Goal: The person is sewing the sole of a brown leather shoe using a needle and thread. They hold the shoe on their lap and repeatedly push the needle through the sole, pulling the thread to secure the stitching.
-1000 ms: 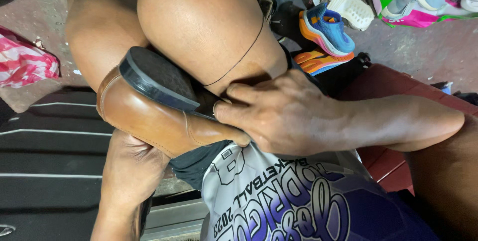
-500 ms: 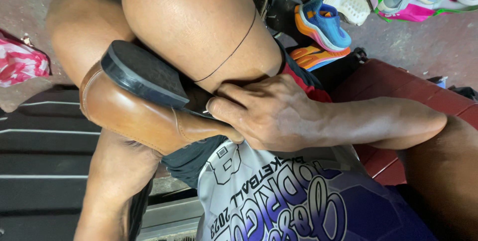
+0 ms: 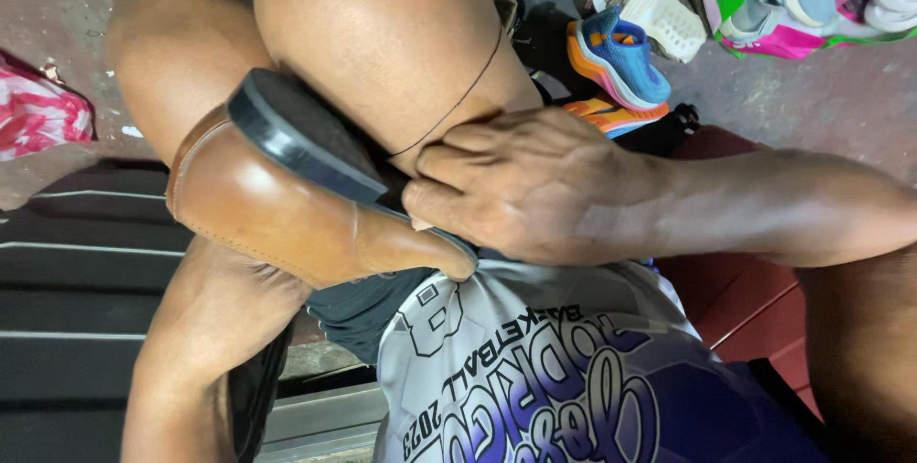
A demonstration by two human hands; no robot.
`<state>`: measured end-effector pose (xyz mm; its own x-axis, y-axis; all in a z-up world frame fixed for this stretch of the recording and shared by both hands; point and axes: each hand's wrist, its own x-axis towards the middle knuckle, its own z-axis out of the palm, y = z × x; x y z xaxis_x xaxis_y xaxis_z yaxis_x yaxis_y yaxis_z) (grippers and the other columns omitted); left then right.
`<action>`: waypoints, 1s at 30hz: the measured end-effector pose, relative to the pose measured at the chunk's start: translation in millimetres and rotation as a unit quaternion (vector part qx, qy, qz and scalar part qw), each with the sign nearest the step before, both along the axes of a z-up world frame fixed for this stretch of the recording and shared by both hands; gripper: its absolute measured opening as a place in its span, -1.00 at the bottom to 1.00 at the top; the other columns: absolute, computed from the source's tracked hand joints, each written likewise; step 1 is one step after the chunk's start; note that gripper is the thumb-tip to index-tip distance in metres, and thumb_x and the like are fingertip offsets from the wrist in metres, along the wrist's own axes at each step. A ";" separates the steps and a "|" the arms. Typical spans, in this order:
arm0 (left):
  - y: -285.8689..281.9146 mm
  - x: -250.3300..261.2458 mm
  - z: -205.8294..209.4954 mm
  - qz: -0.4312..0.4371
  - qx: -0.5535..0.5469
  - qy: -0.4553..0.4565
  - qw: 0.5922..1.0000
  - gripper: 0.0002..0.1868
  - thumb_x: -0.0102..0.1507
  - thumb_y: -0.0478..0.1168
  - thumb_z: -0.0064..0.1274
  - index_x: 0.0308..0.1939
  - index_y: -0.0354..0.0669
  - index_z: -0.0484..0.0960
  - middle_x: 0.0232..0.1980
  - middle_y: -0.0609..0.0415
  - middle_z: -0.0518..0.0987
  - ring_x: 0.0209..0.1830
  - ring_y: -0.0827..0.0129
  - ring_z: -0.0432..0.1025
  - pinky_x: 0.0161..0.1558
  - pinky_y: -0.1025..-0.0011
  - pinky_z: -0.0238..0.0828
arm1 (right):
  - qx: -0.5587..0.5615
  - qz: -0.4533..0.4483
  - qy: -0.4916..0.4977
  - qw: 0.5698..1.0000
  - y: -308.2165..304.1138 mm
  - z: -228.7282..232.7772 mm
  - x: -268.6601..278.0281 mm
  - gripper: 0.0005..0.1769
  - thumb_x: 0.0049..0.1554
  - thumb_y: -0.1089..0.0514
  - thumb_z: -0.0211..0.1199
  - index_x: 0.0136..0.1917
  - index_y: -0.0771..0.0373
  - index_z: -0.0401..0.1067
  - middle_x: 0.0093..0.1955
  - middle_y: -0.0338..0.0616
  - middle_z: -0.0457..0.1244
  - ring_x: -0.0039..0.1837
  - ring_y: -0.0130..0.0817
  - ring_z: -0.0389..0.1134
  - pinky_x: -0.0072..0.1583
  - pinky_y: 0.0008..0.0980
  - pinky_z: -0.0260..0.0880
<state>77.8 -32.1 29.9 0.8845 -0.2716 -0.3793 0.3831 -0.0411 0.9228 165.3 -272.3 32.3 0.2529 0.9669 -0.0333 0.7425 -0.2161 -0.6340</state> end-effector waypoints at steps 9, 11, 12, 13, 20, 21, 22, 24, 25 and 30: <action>3.2 -29.5 -20.1 0.073 0.070 0.063 0.993 -0.66 0.29 -0.21 0.23 0.05 -0.33 0.53 0.02 0.04 0.59 0.02 0.41 0.46 0.06 0.42 0.41 | -0.018 0.002 -0.072 0.997 -5.6 -1.9 12.0 -0.60 0.25 -0.21 0.17 -0.10 0.16 0.44 -0.28 -0.24 0.29 -0.20 -0.30 0.42 -0.24 -0.30 0.40; 9.0 -47.2 -28.3 0.087 0.091 0.083 0.989 -0.72 0.32 -0.21 0.23 -0.03 -0.33 0.58 -0.08 0.06 0.62 -0.10 0.44 0.48 -0.05 0.47 0.42 | -0.012 -0.026 -0.136 0.990 -9.7 -5.1 11.0 -0.52 0.26 -0.30 0.19 -0.21 0.11 0.44 -0.33 -0.28 0.27 -0.24 -0.34 0.41 -0.28 -0.33 0.37; 11.5 -56.5 -32.0 0.099 0.090 0.081 0.988 -0.75 0.33 -0.20 0.24 -0.07 -0.34 0.60 -0.13 0.07 0.63 -0.15 0.46 0.49 -0.10 0.49 0.42 | -0.015 -0.027 -0.149 0.988 -13.1 -7.2 11.5 -0.49 0.24 -0.34 0.20 -0.24 0.11 0.42 -0.36 -0.29 0.25 -0.26 -0.35 0.39 -0.29 -0.34 0.35; 15.2 -65.4 -35.3 0.109 0.088 0.079 0.987 -0.77 0.34 -0.20 0.24 -0.12 -0.34 0.63 -0.17 0.08 0.65 -0.21 0.48 0.50 -0.15 0.52 0.43 | -0.019 -0.031 -0.161 0.986 -17.3 -9.9 12.2 -0.45 0.23 -0.37 0.21 -0.28 0.11 0.41 -0.38 -0.30 0.24 -0.29 -0.36 0.38 -0.31 -0.36 0.34; 15.2 -94.8 -55.1 0.266 0.058 0.060 0.960 -0.75 0.31 -0.22 0.26 -0.29 -0.41 0.66 -0.56 0.12 0.48 -0.66 0.54 0.28 -0.51 0.55 0.15 | -0.166 -0.027 -0.212 0.963 -55.3 -16.6 36.5 -0.56 0.27 -0.36 0.17 -0.19 -0.03 0.48 -0.50 -0.30 0.14 -0.57 -0.39 0.14 -0.50 -0.31 0.13; 13.2 -93.3 -49.0 0.282 0.080 0.068 0.954 -0.76 0.31 -0.21 0.27 -0.28 -0.39 0.67 -0.52 0.11 0.49 -0.64 0.52 0.30 -0.50 0.54 0.17 | -0.138 -0.041 -0.182 0.973 -58.1 -16.4 36.7 -0.60 0.23 -0.32 0.22 -0.20 -0.03 0.50 -0.47 -0.32 0.17 -0.51 -0.39 0.19 -0.46 -0.29 0.15; 7.8 -90.7 -39.8 0.283 0.107 0.064 0.951 -0.77 0.30 -0.21 0.27 -0.26 -0.37 0.67 -0.49 0.10 0.51 -0.61 0.50 0.32 -0.49 0.53 0.19 | -0.109 -0.056 -0.152 0.981 -61.7 -15.0 37.2 -0.64 0.19 -0.28 0.27 -0.21 -0.03 0.51 -0.44 -0.33 0.21 -0.46 -0.38 0.23 -0.42 -0.26 0.17; -8.6 -76.8 -17.2 0.252 0.195 -0.004 0.948 -0.79 0.29 -0.21 0.27 -0.24 -0.33 0.68 -0.43 0.09 0.54 -0.56 0.45 0.35 -0.47 0.50 0.23 | -0.051 -0.074 -0.084 0.992 -64.1 -16.4 36.0 -0.68 0.17 -0.23 0.32 -0.20 0.01 0.51 -0.37 -0.33 0.24 -0.35 -0.38 0.29 -0.33 -0.25 0.23; -18.4 -67.4 -3.8 0.218 0.245 -0.054 0.943 -0.80 0.28 -0.20 0.27 -0.23 -0.31 0.69 -0.39 0.09 0.55 -0.54 0.43 0.36 -0.46 0.49 0.25 | -0.025 -0.086 -0.042 0.995 -64.0 -16.6 27.8 -0.68 0.19 -0.21 0.31 -0.18 0.04 0.49 -0.33 -0.31 0.24 -0.29 -0.37 0.32 -0.28 -0.27 0.27; -76.1 -25.6 49.4 0.047 0.450 -0.289 0.844 -0.82 0.26 -0.19 0.28 -0.17 -0.22 0.72 -0.23 0.05 0.63 -0.42 0.32 0.44 -0.42 0.43 0.36 | 0.019 -0.098 0.013 0.995 -58.7 -20.2 17.7 -0.55 0.12 -0.24 0.36 -0.27 0.16 0.41 -0.32 -0.25 0.25 -0.26 -0.25 0.35 -0.26 -0.21 0.25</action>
<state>52.1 -108.2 79.3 0.9939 -0.0215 0.1085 -0.0798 -0.8191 0.5681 183.0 -331.0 12.1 0.4358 0.9000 -0.0062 0.6723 -0.3301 -0.6626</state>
